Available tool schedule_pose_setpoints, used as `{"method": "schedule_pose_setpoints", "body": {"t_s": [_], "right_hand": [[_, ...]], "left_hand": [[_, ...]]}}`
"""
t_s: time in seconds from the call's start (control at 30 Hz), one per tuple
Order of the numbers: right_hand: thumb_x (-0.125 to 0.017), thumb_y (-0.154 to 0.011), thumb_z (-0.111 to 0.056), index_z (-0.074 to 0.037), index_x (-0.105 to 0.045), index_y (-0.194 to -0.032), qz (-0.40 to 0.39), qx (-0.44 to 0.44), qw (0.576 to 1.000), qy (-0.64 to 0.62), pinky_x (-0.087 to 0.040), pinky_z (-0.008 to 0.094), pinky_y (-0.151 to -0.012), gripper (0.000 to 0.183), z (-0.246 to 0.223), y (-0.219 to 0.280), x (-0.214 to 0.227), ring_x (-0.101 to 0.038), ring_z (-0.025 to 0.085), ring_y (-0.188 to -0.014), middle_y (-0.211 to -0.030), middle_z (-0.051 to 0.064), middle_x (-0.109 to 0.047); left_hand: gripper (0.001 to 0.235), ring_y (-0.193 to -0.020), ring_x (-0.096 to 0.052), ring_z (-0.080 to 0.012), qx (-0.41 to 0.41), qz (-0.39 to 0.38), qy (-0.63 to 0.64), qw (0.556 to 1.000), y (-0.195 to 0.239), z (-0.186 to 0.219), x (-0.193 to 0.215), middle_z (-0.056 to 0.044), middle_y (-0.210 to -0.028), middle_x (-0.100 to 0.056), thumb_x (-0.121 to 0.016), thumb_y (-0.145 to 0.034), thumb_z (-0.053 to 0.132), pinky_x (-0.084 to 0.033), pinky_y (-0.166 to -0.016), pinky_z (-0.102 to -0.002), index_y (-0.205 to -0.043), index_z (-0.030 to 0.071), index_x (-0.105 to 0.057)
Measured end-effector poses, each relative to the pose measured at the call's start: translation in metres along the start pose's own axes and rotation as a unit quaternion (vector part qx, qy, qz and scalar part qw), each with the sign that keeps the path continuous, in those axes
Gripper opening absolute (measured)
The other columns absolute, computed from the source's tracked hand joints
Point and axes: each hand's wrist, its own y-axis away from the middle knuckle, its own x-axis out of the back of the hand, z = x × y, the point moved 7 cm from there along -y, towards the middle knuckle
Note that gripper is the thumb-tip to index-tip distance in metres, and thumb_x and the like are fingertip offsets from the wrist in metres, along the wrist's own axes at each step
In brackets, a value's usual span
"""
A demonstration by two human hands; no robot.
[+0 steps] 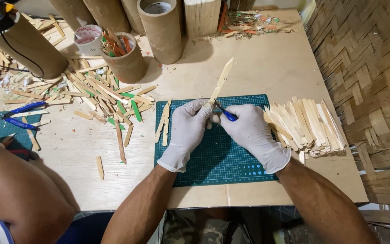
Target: Shaping and trimming popsicle sticks using small pliers on a cutting mat.
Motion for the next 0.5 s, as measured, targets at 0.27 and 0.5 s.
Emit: {"method": "schedule_pose_setpoints", "body": {"t_s": [0.27,0.5], "right_hand": [[-0.071,-0.086,-0.018,-0.012,-0.063,-0.052,-0.009,0.033,0.999,-0.034,-0.029,0.019,-0.038,0.035,-0.016,-0.004,0.008,-0.035,0.007,-0.034,-0.034,-0.005,-0.039],[-0.080,-0.081,-0.015,-0.011,-0.072,-0.066,-0.059,-0.055,0.970,-0.230,-0.044,0.022,-0.052,0.018,-0.003,-0.001,0.016,-0.056,0.008,-0.049,-0.050,0.002,-0.063]], "left_hand": [[0.015,-0.048,-0.060,-0.0099,-0.026,0.010,-0.013,1.000,-0.005,0.004,0.004,-0.009,-0.060,-0.069,-0.066,-0.095,0.006,-0.045,-0.048,-0.020,-0.085,0.002,-0.076],[0.013,-0.049,-0.059,-0.0107,-0.003,-0.005,-0.057,0.998,-0.008,0.010,0.012,-0.007,-0.058,-0.068,-0.066,-0.092,0.008,-0.044,-0.048,-0.021,-0.086,0.002,-0.077]]}}
